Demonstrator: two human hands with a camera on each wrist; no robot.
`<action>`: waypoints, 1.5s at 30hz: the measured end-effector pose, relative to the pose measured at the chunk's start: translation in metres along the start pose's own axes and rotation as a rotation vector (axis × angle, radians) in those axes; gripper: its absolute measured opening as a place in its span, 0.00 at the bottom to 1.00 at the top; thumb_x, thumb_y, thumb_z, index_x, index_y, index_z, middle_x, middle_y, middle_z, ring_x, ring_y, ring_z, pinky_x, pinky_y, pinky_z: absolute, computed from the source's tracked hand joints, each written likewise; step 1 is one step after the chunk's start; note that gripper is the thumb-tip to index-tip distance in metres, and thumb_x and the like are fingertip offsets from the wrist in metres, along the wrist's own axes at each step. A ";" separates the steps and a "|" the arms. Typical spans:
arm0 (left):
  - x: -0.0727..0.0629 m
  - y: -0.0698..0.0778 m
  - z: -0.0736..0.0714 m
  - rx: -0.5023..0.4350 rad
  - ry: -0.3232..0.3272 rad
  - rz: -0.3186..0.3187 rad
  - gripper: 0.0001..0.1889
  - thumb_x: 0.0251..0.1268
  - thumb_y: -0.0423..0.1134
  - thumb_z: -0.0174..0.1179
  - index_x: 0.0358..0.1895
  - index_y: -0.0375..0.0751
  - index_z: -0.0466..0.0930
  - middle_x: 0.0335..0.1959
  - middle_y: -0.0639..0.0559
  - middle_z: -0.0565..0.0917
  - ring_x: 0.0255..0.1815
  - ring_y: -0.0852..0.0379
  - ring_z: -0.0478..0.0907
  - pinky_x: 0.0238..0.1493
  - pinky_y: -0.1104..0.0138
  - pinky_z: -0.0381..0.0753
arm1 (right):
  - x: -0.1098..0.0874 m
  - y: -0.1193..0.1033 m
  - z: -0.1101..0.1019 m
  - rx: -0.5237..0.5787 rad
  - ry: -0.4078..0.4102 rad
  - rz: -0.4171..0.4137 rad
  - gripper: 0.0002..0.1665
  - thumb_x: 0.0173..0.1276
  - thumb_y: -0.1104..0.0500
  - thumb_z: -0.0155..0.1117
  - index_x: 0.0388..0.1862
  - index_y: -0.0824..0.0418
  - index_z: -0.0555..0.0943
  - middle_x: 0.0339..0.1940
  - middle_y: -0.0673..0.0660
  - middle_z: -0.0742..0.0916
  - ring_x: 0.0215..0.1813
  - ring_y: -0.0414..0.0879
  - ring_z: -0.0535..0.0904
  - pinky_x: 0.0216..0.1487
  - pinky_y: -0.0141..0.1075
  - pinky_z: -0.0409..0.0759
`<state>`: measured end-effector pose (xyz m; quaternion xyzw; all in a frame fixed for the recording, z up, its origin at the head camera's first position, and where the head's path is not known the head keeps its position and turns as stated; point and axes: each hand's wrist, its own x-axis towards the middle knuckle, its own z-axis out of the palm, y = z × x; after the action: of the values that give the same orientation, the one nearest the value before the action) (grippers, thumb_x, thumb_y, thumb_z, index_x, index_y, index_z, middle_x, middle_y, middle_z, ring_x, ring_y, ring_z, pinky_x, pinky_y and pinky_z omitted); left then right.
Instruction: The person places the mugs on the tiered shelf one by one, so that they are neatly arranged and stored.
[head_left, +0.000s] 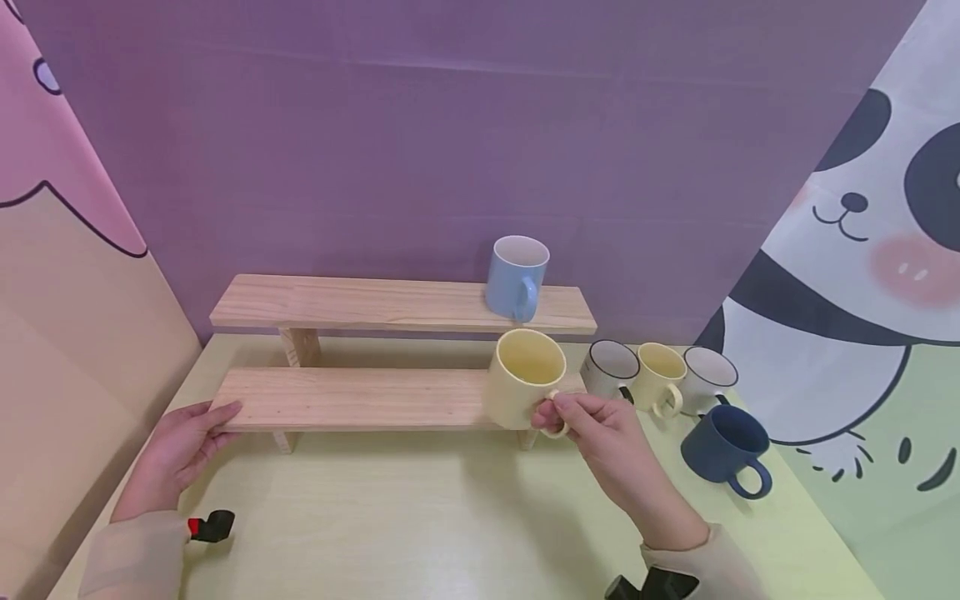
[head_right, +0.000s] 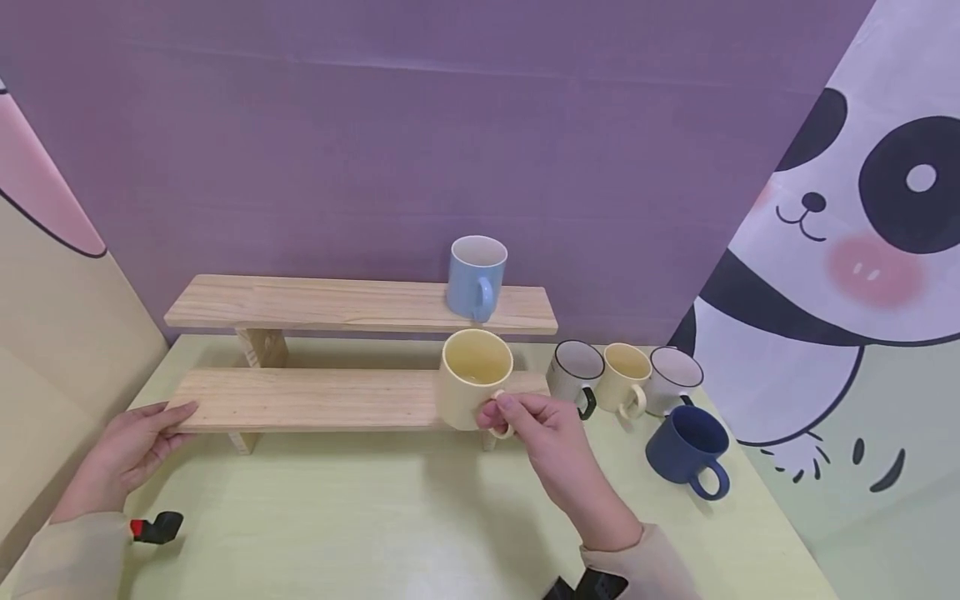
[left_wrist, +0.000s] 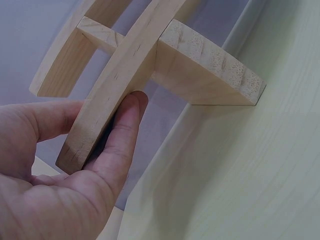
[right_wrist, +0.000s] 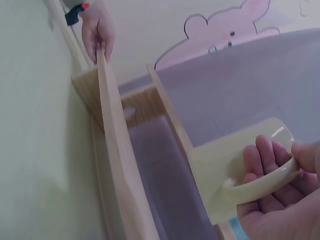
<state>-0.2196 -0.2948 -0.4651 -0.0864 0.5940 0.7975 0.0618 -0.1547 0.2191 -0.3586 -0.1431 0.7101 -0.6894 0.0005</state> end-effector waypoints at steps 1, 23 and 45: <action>0.000 0.000 0.000 0.003 0.000 0.000 0.36 0.74 0.32 0.61 0.69 0.13 0.49 0.39 0.50 0.82 0.40 0.60 0.85 0.49 0.66 0.85 | 0.003 -0.001 0.005 0.004 -0.004 -0.004 0.20 0.81 0.62 0.56 0.45 0.83 0.80 0.38 0.59 0.89 0.43 0.46 0.83 0.49 0.35 0.83; -0.001 0.001 0.002 -0.003 0.006 -0.018 0.34 0.74 0.29 0.61 0.69 0.14 0.50 0.37 0.51 0.83 0.39 0.60 0.85 0.47 0.66 0.86 | 0.103 -0.024 0.098 0.096 0.153 -0.031 0.16 0.78 0.60 0.63 0.42 0.75 0.85 0.34 0.59 0.88 0.41 0.50 0.85 0.44 0.36 0.78; -0.002 0.002 0.001 -0.001 0.007 -0.009 0.31 0.74 0.30 0.62 0.66 0.16 0.54 0.36 0.50 0.83 0.38 0.60 0.85 0.46 0.67 0.86 | 0.171 -0.021 0.140 0.008 0.318 -0.035 0.15 0.77 0.58 0.64 0.44 0.71 0.88 0.36 0.59 0.90 0.43 0.48 0.88 0.53 0.38 0.83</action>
<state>-0.2185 -0.2947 -0.4625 -0.0922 0.5932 0.7973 0.0632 -0.2873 0.0472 -0.3112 -0.0442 0.6959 -0.7060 -0.1234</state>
